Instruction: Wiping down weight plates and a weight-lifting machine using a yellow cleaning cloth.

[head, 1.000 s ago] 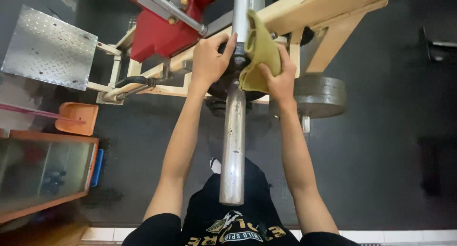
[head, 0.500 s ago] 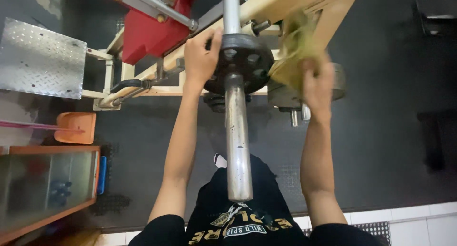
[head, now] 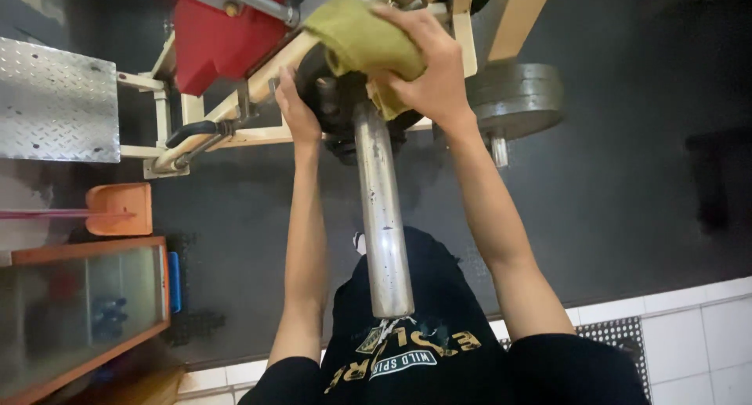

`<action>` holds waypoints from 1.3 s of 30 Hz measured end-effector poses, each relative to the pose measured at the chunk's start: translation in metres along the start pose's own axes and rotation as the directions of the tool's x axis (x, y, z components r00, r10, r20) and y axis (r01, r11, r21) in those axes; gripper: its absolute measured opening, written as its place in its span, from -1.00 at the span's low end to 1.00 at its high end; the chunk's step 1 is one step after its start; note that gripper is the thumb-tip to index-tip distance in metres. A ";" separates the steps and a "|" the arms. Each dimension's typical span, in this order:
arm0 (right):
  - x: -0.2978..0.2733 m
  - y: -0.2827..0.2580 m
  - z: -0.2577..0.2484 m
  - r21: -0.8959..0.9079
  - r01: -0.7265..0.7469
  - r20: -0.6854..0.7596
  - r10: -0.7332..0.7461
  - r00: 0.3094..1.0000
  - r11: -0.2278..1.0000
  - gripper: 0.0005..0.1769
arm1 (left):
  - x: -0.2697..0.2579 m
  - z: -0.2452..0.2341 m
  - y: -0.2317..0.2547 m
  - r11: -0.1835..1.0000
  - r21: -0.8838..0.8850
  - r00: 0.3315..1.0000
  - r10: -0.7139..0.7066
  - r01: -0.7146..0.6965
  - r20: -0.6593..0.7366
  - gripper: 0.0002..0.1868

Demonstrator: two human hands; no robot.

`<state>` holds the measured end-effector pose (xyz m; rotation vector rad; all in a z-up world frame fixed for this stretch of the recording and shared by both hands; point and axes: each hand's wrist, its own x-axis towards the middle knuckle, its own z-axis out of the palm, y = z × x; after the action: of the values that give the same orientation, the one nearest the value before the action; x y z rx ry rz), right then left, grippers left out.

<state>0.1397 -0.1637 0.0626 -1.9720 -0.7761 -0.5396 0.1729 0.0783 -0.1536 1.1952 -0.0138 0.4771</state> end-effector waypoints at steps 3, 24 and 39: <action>-0.033 0.030 0.020 0.081 -0.032 -0.131 0.043 0.990 0.996 -0.28 | 0.004 -0.016 -0.030 0.999 0.015 0.988 -0.049 0.052 -0.148 -0.35; 0.009 -0.026 -0.029 -0.508 0.058 0.008 -0.063 0.998 0.859 -0.17 | -0.004 -0.002 -0.010 0.933 0.354 0.960 0.041 0.062 -0.276 -0.25; 0.036 -0.019 0.008 -0.309 -0.094 0.151 0.146 0.978 0.947 -0.34 | -0.002 -0.024 -0.037 0.852 0.510 0.968 0.214 -0.118 -0.133 -0.25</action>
<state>0.1523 -0.1385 0.0928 -2.3568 -0.7038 -0.4366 0.1784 0.0889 -0.1961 1.6632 0.1785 0.7770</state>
